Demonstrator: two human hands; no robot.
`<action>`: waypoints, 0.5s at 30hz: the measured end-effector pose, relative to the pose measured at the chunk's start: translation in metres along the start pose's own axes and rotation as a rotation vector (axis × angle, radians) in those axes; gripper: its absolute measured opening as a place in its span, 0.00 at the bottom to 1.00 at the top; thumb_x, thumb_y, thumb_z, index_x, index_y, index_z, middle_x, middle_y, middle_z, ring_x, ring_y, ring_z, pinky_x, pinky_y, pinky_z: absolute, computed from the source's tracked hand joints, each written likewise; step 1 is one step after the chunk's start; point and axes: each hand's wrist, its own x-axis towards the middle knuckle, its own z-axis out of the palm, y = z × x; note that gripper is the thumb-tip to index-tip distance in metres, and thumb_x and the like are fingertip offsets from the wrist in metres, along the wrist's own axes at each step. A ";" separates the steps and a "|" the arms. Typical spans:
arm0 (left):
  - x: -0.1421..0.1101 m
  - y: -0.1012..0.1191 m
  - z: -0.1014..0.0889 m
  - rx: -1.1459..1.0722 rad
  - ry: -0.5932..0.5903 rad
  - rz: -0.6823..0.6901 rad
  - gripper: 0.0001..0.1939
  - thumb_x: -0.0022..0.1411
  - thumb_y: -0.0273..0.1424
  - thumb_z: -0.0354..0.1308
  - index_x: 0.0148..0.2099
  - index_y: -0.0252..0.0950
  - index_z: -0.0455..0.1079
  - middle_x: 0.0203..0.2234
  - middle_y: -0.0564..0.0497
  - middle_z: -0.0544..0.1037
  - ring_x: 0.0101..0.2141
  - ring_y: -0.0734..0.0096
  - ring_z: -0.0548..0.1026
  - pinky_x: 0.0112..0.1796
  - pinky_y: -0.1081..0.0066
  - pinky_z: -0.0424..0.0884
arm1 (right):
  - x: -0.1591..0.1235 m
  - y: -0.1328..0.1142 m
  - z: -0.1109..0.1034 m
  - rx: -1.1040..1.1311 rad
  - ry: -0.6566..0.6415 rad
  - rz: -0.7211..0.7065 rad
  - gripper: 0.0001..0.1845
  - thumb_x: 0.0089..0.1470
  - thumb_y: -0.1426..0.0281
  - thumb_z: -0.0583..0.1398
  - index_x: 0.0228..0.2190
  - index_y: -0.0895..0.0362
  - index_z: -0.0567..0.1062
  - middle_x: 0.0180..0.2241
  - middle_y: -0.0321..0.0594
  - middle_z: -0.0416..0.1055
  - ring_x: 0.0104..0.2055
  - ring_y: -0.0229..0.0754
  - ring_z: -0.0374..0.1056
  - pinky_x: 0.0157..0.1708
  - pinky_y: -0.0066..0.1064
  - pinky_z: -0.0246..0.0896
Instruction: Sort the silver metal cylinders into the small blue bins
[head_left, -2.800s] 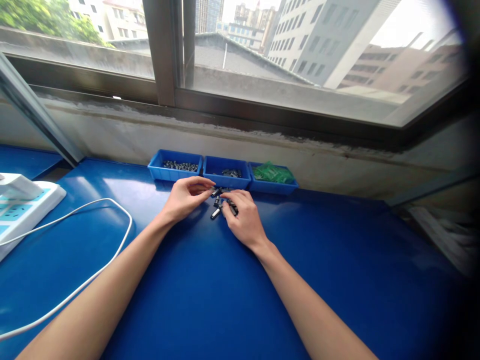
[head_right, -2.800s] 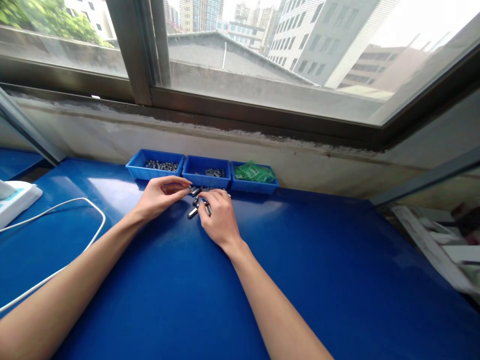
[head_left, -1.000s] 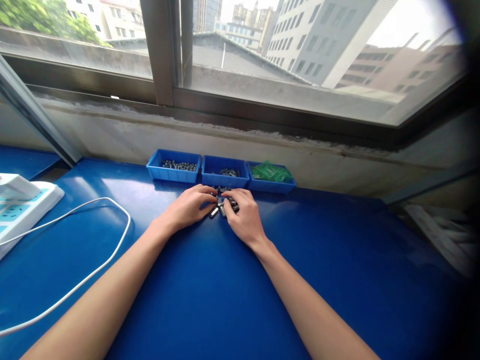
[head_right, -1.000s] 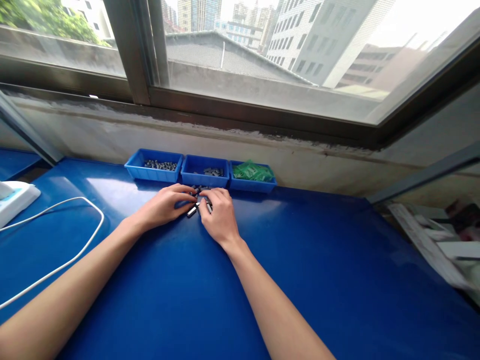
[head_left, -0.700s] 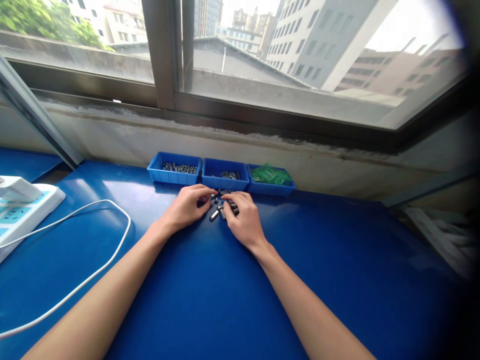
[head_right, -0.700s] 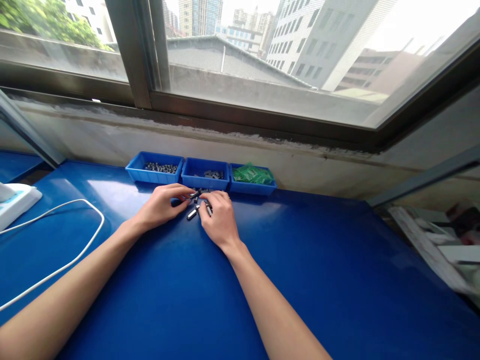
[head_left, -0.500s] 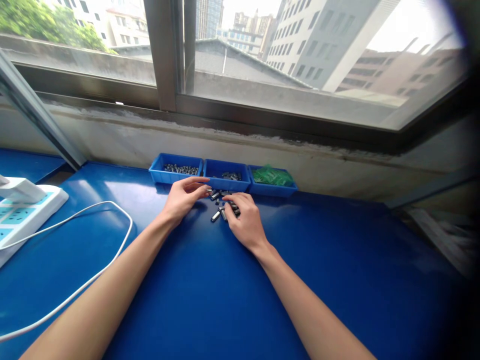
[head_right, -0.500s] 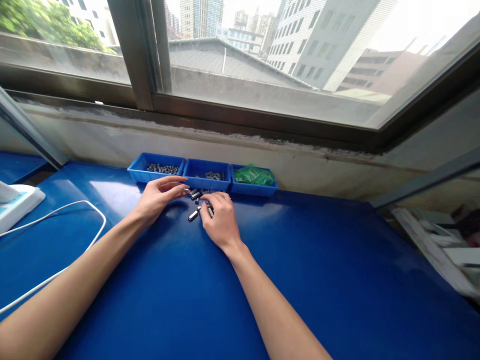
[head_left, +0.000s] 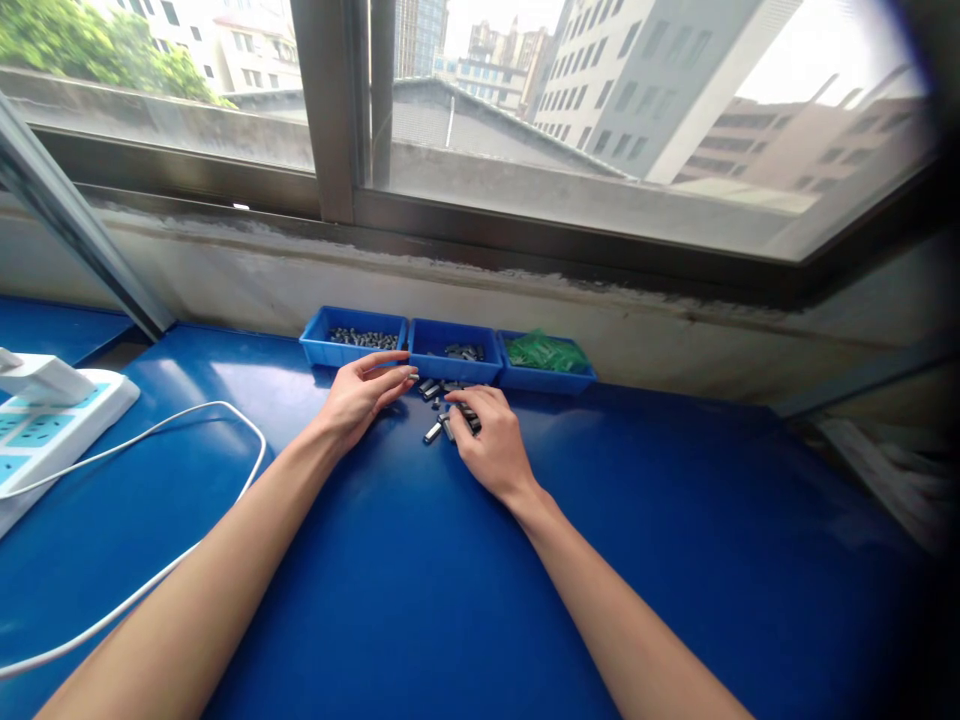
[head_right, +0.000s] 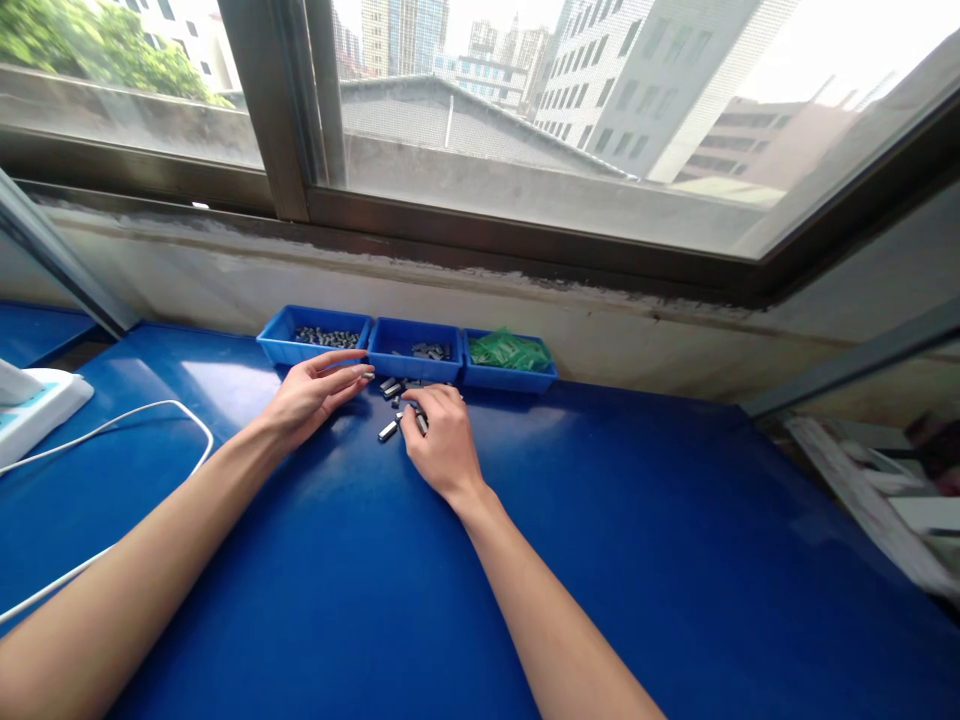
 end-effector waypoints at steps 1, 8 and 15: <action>0.001 0.001 0.000 -0.008 0.015 0.039 0.24 0.46 0.31 0.73 0.46 0.31 0.76 0.37 0.43 0.82 0.41 0.66 0.80 0.50 0.64 0.74 | 0.000 0.000 0.000 0.000 -0.003 -0.001 0.10 0.58 0.74 0.57 0.38 0.54 0.77 0.40 0.43 0.77 0.49 0.49 0.67 0.53 0.43 0.62; 0.017 0.007 -0.014 0.156 0.310 0.513 0.18 0.50 0.36 0.70 0.42 0.34 0.77 0.42 0.45 0.81 0.45 0.63 0.78 0.54 0.61 0.71 | 0.000 0.000 0.000 0.006 -0.015 0.006 0.10 0.57 0.74 0.57 0.38 0.55 0.78 0.41 0.44 0.77 0.49 0.48 0.67 0.53 0.43 0.62; 0.023 0.001 -0.021 0.237 0.285 0.598 0.19 0.54 0.33 0.67 0.49 0.35 0.77 0.46 0.45 0.80 0.50 0.60 0.77 0.57 0.59 0.69 | 0.000 0.001 0.000 0.005 -0.017 0.000 0.10 0.57 0.74 0.57 0.38 0.55 0.77 0.41 0.43 0.77 0.49 0.48 0.67 0.53 0.43 0.62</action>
